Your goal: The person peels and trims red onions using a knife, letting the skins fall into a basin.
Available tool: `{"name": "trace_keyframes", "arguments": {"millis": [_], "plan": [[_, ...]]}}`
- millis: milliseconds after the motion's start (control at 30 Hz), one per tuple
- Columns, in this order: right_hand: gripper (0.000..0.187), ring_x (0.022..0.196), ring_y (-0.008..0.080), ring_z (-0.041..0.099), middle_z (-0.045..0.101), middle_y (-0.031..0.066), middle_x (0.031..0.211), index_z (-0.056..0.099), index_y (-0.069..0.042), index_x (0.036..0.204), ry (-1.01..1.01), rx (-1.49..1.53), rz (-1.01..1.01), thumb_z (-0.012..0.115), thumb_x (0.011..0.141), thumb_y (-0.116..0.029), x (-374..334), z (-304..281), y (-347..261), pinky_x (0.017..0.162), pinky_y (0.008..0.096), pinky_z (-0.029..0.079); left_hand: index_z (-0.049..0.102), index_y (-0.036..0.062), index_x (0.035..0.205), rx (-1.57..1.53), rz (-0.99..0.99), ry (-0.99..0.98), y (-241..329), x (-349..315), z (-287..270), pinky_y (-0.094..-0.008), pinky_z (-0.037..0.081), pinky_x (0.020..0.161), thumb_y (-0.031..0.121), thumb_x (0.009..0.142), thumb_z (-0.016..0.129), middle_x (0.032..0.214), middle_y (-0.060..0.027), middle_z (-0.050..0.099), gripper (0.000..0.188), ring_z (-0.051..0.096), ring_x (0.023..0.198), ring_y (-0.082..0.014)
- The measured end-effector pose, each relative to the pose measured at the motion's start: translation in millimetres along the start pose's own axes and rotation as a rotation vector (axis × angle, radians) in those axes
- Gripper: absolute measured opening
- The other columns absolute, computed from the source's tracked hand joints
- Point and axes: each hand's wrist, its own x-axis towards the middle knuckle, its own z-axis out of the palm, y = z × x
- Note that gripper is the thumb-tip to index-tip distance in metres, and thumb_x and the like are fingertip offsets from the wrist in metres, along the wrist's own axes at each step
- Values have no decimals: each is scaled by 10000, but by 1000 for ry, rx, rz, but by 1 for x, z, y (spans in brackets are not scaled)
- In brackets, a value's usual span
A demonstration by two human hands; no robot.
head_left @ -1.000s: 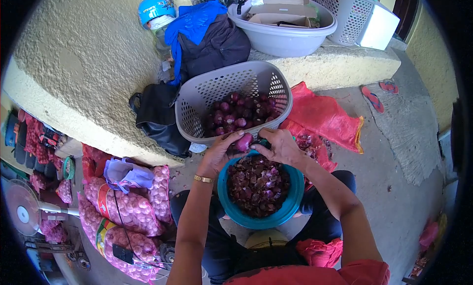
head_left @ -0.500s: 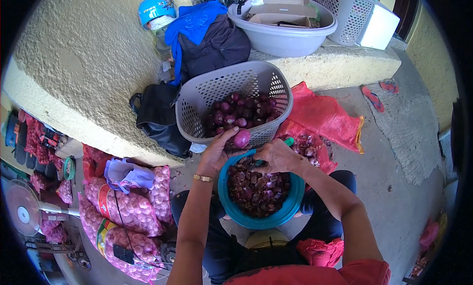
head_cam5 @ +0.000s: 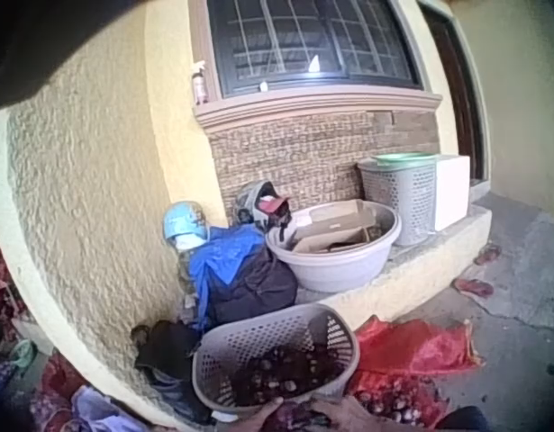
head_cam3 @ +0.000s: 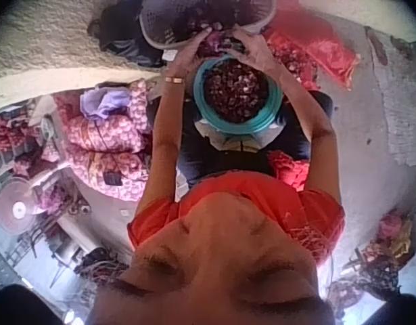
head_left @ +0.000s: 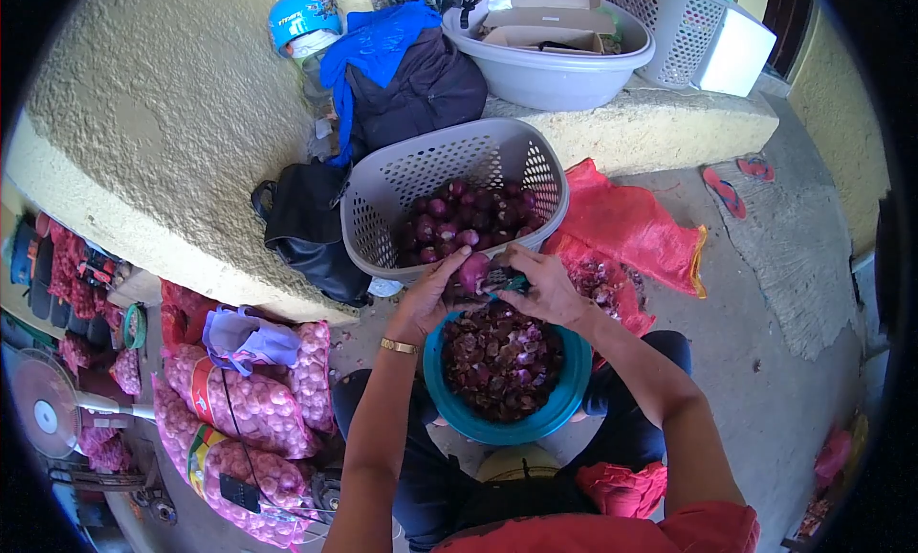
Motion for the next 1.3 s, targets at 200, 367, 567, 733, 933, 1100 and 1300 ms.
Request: {"name": "trace_keyframes", "arguments": {"millis": [200,367,567,733,933,1100,1300], "plan": [[409,959,364,604,579,132,1029,614,-8,1015,-63,158,-71,679,617,67,-2,5,9,800,377,506,574,57,1183,32,-20,-37,-8,9,-7,-406,585,804,386,922,602,1088,-80,652,421,668,941,-194],[393,989,365,600,581,139,1049,605,9,977,-65,182,-38,673,594,64,-4,7,18,832,384,495,586,62,1171,34,-12,-37,-7,5,-4,-411,588,799,362,925,604,1075,-74,655,389,669,935,-187],[428,981,380,598,578,152,1043,578,7,1013,-106,128,0,681,600,49,-4,8,14,818,402,494,598,69,1146,1,16,-13,-2,3,-5,-417,587,803,337,905,637,1063,-71,656,363,656,967,-186],[371,906,332,628,593,115,949,584,5,947,-210,126,5,676,594,76,-6,9,7,744,379,513,582,57,1154,-177,-9,49,3,3,-9,-438,565,863,328,888,663,1125,-94,629,389,637,1006,-230],[300,752,341,642,646,120,843,613,-53,932,-329,42,-43,743,662,-60,-10,12,12,635,412,504,554,81,1224,-324,78,-26,-1,6,-20,-453,547,884,307,885,666,1188,-106,609,422,624,1020,-238],[338,690,325,646,637,148,782,579,-31,927,-171,26,37,778,761,-248,-5,3,1,617,395,506,532,46,1252,-361,87,-124,4,1,-11,-455,555,878,295,903,641,1196,-130,597,442,618,1042,-245],[408,747,398,632,617,190,783,491,-31,1042,82,-55,208,713,827,-296,-1,9,14,636,433,502,524,35,1251,-364,39,-138,-3,4,-6,-463,558,877,287,923,616,1173,-140,596,423,621,1034,-250]]}}
